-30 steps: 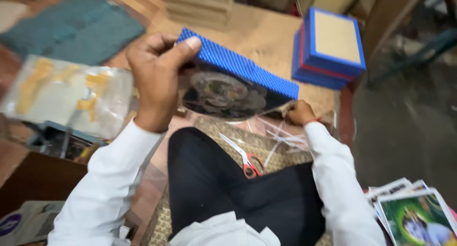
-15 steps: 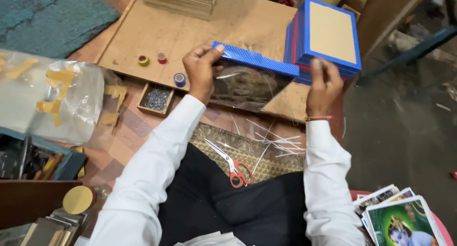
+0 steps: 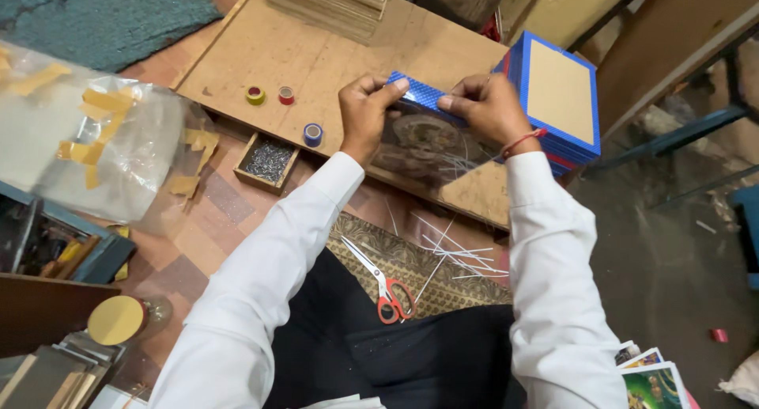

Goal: The person selects a printed image of a deity, places it on a cardboard backing, and uses scissors to trim the edges. They then apply blue decorative tape along the borders of the image and press it down to secure it.

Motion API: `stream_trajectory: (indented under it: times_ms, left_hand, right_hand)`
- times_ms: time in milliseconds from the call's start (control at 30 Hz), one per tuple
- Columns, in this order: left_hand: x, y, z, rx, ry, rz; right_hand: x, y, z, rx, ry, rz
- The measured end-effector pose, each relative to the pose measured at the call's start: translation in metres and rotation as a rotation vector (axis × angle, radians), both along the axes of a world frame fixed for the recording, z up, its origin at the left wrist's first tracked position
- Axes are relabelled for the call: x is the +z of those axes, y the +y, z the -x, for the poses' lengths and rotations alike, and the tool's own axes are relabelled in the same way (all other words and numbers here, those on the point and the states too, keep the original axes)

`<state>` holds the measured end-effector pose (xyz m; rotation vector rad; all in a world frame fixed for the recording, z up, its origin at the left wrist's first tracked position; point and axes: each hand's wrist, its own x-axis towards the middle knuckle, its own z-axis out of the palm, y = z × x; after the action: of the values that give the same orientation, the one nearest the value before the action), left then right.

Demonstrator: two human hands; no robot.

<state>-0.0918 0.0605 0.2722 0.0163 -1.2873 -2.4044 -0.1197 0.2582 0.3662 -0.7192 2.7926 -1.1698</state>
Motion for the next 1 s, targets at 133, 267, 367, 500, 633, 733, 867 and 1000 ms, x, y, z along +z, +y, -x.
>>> stream_trajectory:
  times_ms: [133,267,367,500,633,733,867,1000]
  left_hand:
    - [-0.005,-0.013,-0.006,-0.056,-0.044,0.108]
    - [0.003,-0.027,-0.010,-0.162,-0.144,0.162]
    - [0.011,-0.038,-0.010,-0.287,-0.210,0.205]
    - [0.012,-0.033,-0.004,-0.159,-0.215,0.190]
    - [0.007,-0.025,0.000,-0.072,-0.358,0.196]
    - [0.013,-0.028,0.002,-0.050,-0.395,0.214]
    - [0.026,-0.033,-0.006,-0.150,-0.440,0.150]
    - [0.032,-0.034,-0.009,-0.154,-0.462,0.156]
  right_hand:
    - [-0.022,0.000,0.009,-0.076,-0.077,0.087]
    - [-0.029,-0.002,0.005,-0.145,-0.032,0.009]
    - [-0.027,-0.007,0.002,-0.134,-0.055,0.038]
    - [-0.033,-0.005,0.007,-0.162,-0.129,0.041]
    - [-0.049,0.007,0.016,-0.053,-0.140,0.098]
    - [-0.047,0.006,0.021,-0.058,-0.166,0.105]
    - [-0.035,-0.009,0.000,-0.067,0.161,0.010]
    - [-0.035,-0.028,-0.051,-0.146,1.023,-0.176]
